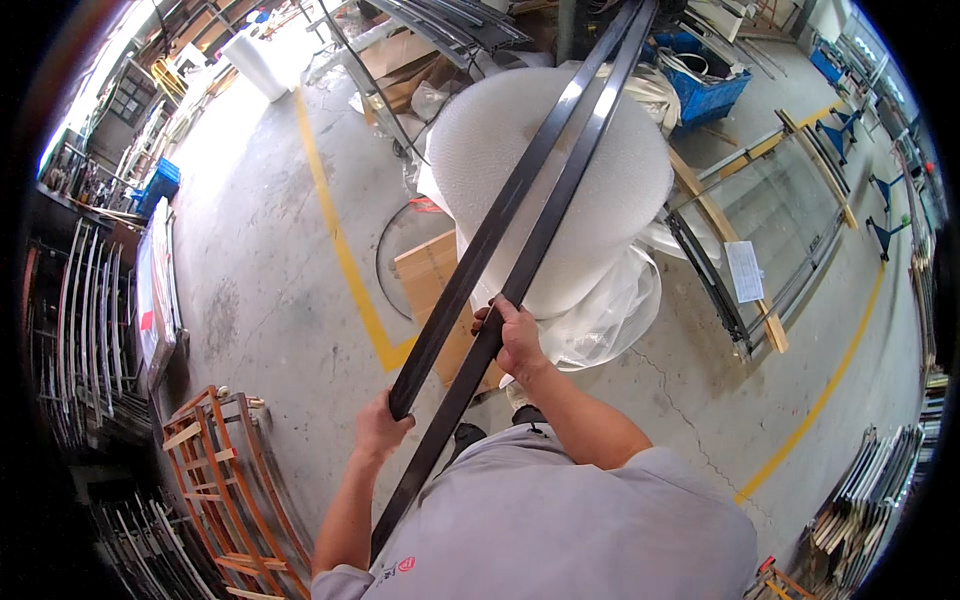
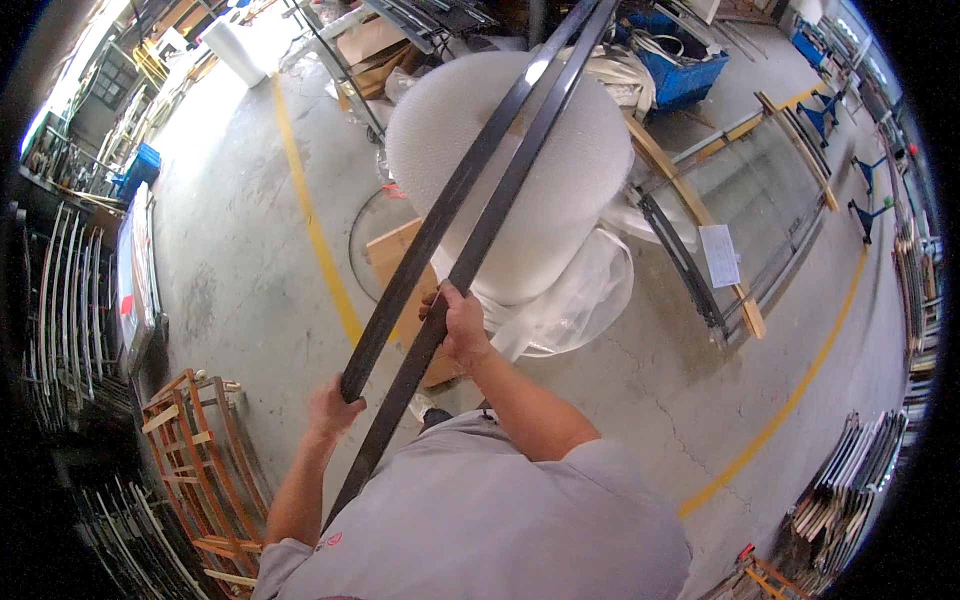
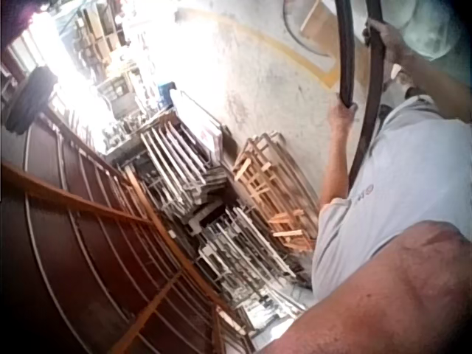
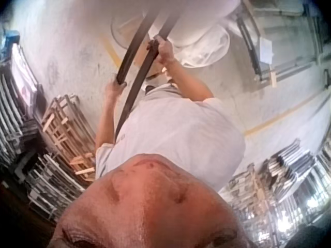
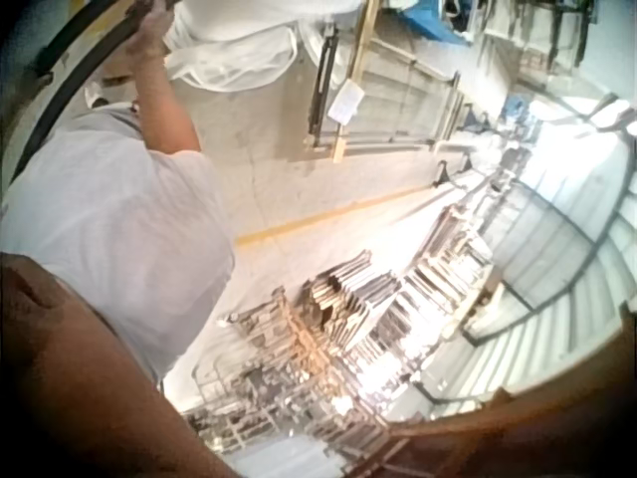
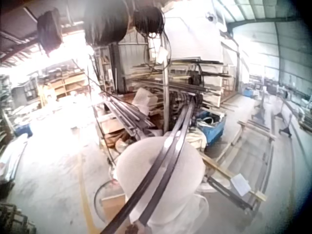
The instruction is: The person organizes and prepares metal profiles in a fabrication facility by first handling labels and documents, then moving long metal pieces between different workstations and machinery, including a specialized bending or forming machine.
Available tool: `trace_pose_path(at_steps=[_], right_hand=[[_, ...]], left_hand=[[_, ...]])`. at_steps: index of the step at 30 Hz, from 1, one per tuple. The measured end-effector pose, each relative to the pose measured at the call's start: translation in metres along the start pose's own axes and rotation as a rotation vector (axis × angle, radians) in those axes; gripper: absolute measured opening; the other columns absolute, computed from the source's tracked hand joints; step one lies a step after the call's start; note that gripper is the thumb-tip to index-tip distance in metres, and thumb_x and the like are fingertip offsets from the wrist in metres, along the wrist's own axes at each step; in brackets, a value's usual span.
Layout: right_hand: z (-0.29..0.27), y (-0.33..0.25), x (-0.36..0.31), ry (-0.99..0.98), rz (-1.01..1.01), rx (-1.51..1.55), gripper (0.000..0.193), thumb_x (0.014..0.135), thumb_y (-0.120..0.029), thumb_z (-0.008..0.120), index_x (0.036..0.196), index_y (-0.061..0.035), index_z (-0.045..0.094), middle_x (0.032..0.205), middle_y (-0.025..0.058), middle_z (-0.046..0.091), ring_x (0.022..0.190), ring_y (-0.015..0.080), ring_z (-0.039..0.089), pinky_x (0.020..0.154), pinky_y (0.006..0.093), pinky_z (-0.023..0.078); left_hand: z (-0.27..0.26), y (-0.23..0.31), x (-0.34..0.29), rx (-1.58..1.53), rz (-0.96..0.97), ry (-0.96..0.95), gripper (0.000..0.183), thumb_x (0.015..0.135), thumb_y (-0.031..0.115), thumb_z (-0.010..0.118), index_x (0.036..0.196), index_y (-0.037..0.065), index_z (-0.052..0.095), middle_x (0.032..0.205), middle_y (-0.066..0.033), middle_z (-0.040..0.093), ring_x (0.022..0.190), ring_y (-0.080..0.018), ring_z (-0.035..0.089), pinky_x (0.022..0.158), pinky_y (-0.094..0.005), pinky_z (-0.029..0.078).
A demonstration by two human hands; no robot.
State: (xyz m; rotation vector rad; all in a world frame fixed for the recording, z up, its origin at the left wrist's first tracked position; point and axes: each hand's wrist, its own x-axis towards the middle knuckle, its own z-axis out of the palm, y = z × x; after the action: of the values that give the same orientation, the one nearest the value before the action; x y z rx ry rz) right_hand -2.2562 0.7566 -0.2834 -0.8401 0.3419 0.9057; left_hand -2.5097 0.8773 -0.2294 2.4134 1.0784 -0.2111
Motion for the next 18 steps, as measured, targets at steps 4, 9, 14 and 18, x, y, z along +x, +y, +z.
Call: trace_pose_path(at_steps=[4,9,14,18], right_hand=[[-0.020,0.003,0.022,0.079,-0.162,-0.252,0.033,0.097,-0.028,0.061,0.110,0.0018,0.053,0.084,0.0101,0.061,0.077,0.0212,0.061,0.074,0.0356,0.051],[0.000,-0.022,-0.019,0.350,-0.827,-0.675,0.036,0.095,-0.019,0.064,0.119,0.0043,0.050,0.108,0.0107,0.059,0.088,0.0177,0.059,0.082,0.0300,0.049],[0.056,-0.042,-0.035,-0.104,-0.457,-0.254,0.036,0.096,-0.018,0.062,0.123,0.0031,0.048,0.112,0.0125,0.058,0.094,0.0203,0.061,0.084,0.0304,0.052],[0.049,-0.019,0.022,-0.421,-0.058,0.026,0.040,0.090,-0.009,0.064,0.127,-0.0019,0.049,0.106,0.0127,0.057,0.093,0.0267,0.062,0.082,0.0413,0.057]], left_hand=[[-0.012,-0.008,-0.002,-0.012,-0.014,0.056,0.035,0.068,0.020,0.073,0.094,0.002,0.059,0.083,-0.0229,0.064,0.082,-0.0427,0.063,0.072,-0.0484,0.049],[-0.083,0.007,-0.038,-0.034,-0.019,0.066,0.033,0.065,0.014,0.074,0.092,0.000,0.059,0.082,-0.0237,0.063,0.081,-0.0437,0.062,0.069,-0.0474,0.049],[-0.140,0.001,-0.093,-0.043,0.000,0.095,0.039,0.061,0.009,0.076,0.097,0.002,0.061,0.079,-0.0211,0.064,0.078,-0.0416,0.063,0.068,-0.0471,0.049],[-0.182,-0.031,-0.158,0.088,-0.018,0.121,0.046,0.058,0.010,0.080,0.100,0.005,0.062,0.080,-0.0176,0.064,0.077,-0.0387,0.064,0.066,-0.0450,0.051]])
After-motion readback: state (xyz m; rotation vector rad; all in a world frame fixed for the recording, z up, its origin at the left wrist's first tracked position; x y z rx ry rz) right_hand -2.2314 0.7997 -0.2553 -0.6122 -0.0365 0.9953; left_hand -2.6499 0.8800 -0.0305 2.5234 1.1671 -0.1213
